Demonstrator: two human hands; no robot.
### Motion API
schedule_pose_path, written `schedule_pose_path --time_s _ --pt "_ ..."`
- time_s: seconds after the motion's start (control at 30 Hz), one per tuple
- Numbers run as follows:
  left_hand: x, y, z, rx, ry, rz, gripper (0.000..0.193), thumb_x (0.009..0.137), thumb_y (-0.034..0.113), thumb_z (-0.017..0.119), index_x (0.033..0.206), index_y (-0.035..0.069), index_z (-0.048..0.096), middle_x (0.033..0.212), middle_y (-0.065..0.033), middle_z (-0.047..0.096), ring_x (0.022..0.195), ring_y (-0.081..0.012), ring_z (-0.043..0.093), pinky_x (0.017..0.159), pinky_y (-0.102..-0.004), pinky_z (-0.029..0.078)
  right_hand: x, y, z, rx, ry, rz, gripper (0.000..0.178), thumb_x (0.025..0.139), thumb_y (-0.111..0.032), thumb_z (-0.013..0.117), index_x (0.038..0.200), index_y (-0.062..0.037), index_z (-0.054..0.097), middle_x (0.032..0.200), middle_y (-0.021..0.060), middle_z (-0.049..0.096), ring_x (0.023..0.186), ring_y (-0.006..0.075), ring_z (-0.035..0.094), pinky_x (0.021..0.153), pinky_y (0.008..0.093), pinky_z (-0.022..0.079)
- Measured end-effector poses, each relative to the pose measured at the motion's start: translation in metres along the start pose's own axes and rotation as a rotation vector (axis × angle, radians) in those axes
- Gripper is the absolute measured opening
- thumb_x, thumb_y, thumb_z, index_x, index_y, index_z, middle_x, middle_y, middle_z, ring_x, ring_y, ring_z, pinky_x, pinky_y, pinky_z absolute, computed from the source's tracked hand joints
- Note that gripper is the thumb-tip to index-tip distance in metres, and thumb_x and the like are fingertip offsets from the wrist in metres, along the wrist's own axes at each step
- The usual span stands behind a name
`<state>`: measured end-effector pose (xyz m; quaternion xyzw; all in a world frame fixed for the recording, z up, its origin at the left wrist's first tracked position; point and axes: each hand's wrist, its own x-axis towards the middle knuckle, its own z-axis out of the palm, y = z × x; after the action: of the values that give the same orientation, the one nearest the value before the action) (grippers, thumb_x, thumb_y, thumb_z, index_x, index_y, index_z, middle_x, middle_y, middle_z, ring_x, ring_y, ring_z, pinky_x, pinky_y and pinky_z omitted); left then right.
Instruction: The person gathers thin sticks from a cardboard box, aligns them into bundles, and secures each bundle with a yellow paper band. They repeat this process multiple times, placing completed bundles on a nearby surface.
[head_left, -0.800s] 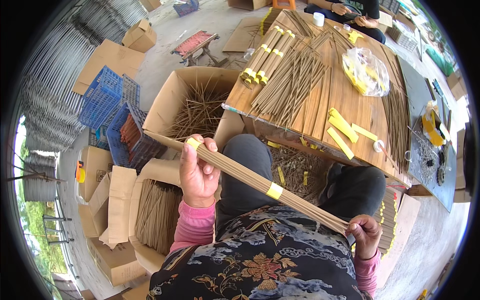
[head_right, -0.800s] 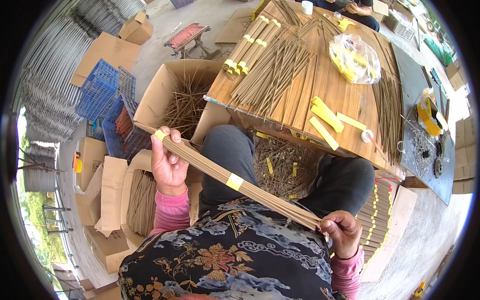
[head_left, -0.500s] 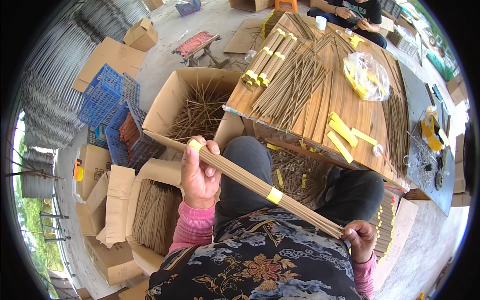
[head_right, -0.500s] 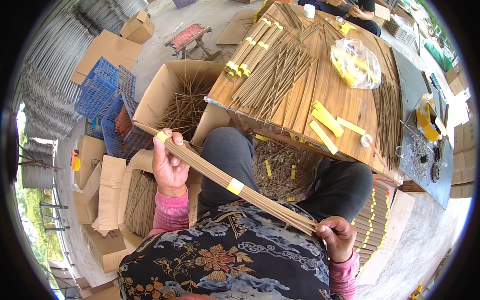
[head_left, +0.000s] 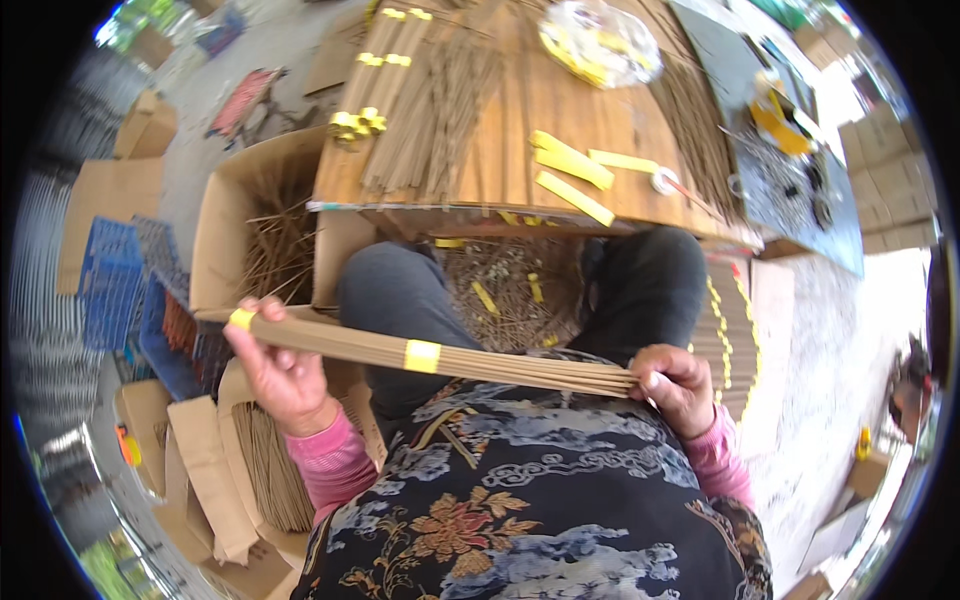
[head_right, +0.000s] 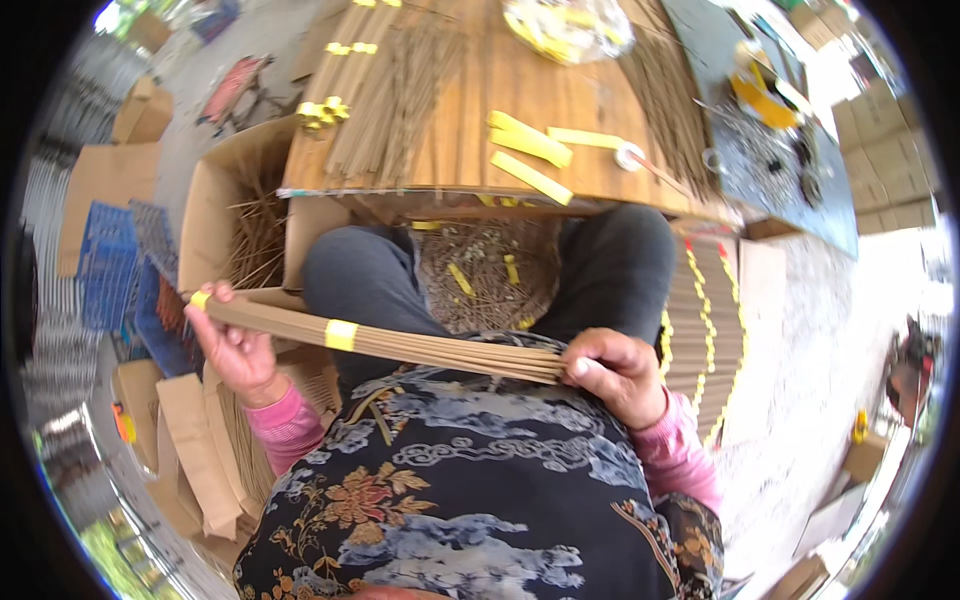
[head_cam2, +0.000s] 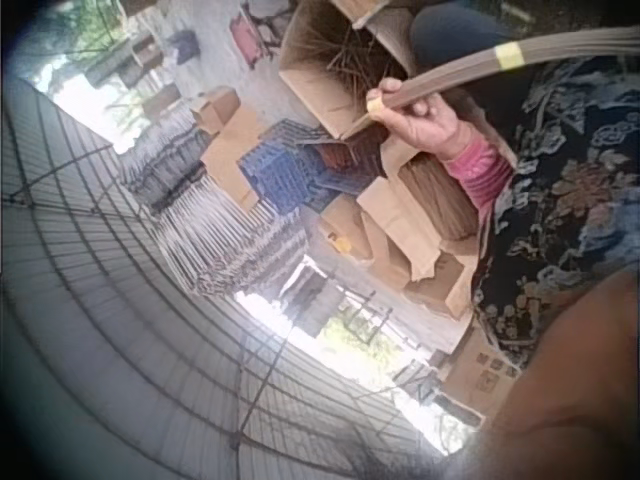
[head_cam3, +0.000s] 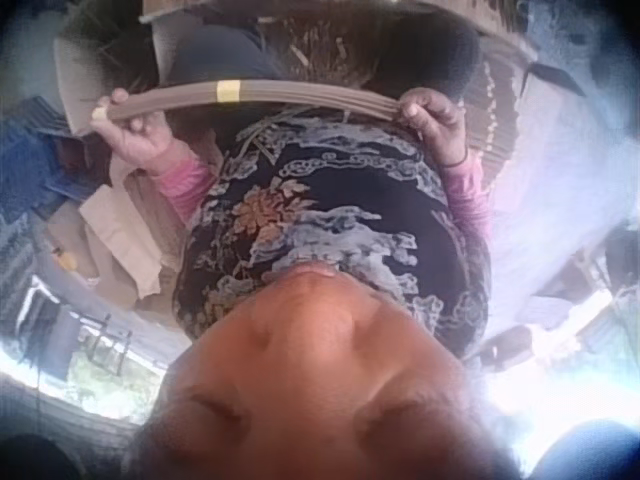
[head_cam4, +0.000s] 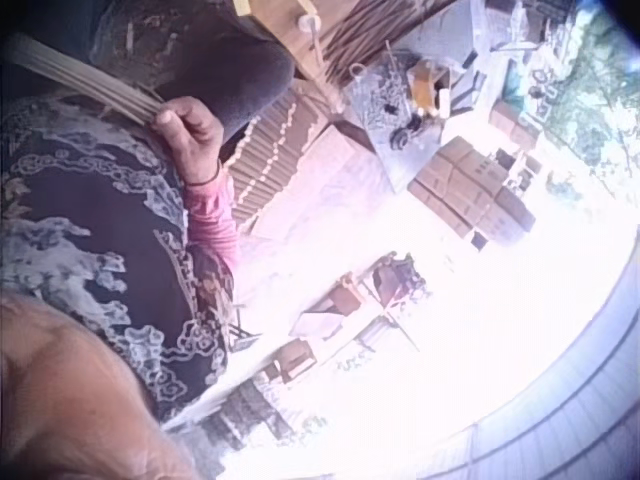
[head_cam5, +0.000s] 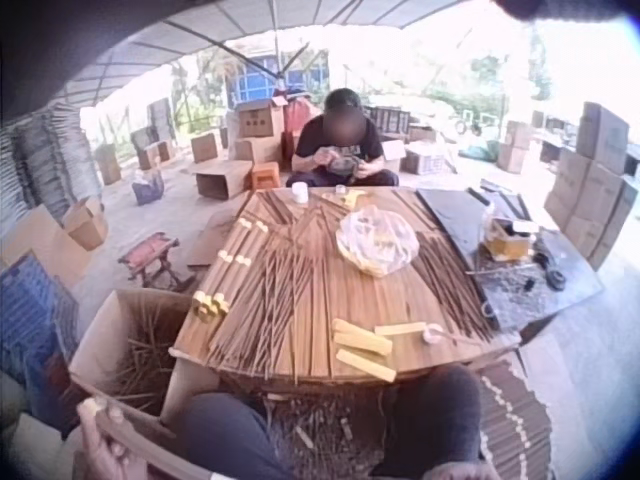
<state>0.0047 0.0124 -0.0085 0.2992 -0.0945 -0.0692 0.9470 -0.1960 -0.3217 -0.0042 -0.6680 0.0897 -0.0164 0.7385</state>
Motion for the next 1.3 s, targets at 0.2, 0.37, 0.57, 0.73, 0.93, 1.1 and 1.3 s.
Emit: schedule_pose_path --time_s 0.2,0.37,0.57,0.73,0.93,1.1,1.3 --pt "0.002 0.005 -0.011 -0.022 -0.024 -0.035 0.028 0.091 0.030 0.046 0.103 0.004 0.042 0.089 -0.0095 0.050 0.051 -0.0050 0.043 0.038 -0.0144 0.037 -0.002 0.010 -0.003 0.181 -0.068 0.022 0.009 0.081 -0.008 0.064 0.079 -0.0010 0.059 0.076 0.0012 0.056 0.069 0.0073 0.051 0.063 0.0209 0.041" --pt "0.003 0.005 -0.012 0.001 -0.015 -0.017 0.029 0.092 0.031 0.045 0.102 0.003 0.041 0.088 -0.0087 0.048 0.050 -0.0040 0.041 0.037 -0.0138 0.035 0.001 0.015 -0.001 0.314 -0.092 0.089 0.013 0.079 -0.009 0.066 0.077 -0.0034 0.055 0.075 -0.0008 0.055 0.067 0.0053 0.048 0.061 0.0192 0.040" --pt "0.004 0.006 -0.016 -0.007 -0.096 -0.048 0.025 0.092 0.026 0.045 0.102 0.003 0.041 0.091 -0.0081 0.048 0.052 -0.0052 0.041 0.039 -0.0144 0.035 0.007 0.016 -0.002 0.456 -0.158 0.155 0.027 0.076 -0.012 0.070 0.093 -0.0040 0.051 0.078 -0.0011 0.053 0.068 0.0053 0.048 0.063 0.0188 0.042" --pt "0.004 0.006 -0.017 -0.014 -0.087 -0.058 0.025 0.093 0.026 0.045 0.101 0.003 0.040 0.091 -0.0079 0.047 0.052 -0.0052 0.041 0.039 -0.0144 0.035 0.007 0.017 -0.001 0.487 -0.213 0.210 0.034 0.074 -0.013 0.071 0.100 -0.0036 0.052 0.078 -0.0013 0.053 0.069 0.0051 0.049 0.064 0.0188 0.041" --pt "0.003 0.001 -0.013 -0.010 -0.038 -0.041 0.030 0.093 0.031 0.041 0.102 0.002 0.040 0.088 -0.0090 0.046 0.050 -0.0044 0.041 0.036 -0.0143 0.036 0.007 0.023 -0.003 0.490 -0.282 0.224 0.037 0.075 -0.018 0.072 0.104 -0.0030 0.054 0.077 -0.0014 0.053 0.069 0.0048 0.048 0.064 0.0195 0.041" --pt "0.001 -0.004 -0.016 -0.026 -0.046 -0.075 0.031 0.093 0.032 0.042 0.104 0.003 0.042 0.089 -0.0096 0.050 0.049 -0.0046 0.041 0.037 -0.0146 0.036 0.009 0.028 -0.006 0.547 -0.304 0.231 0.050 0.074 -0.027 0.072 0.113 -0.0011 0.054 0.079 -0.0001 0.055 0.070 0.0064 0.049 0.066 0.0206 0.041" --pt "0.004 -0.014 0.006 -0.036 -0.003 -0.023 0.030 0.093 0.031 0.041 0.102 0.003 0.045 0.087 -0.0111 0.052 0.050 -0.0042 0.043 0.035 -0.0139 0.034 0.002 0.045 -0.007 0.529 -0.250 0.148 0.055 0.069 -0.037 0.073 0.106 0.0014 0.059 0.092 0.0071 0.060 0.083 0.0130 0.055 0.075 0.0260 0.044"
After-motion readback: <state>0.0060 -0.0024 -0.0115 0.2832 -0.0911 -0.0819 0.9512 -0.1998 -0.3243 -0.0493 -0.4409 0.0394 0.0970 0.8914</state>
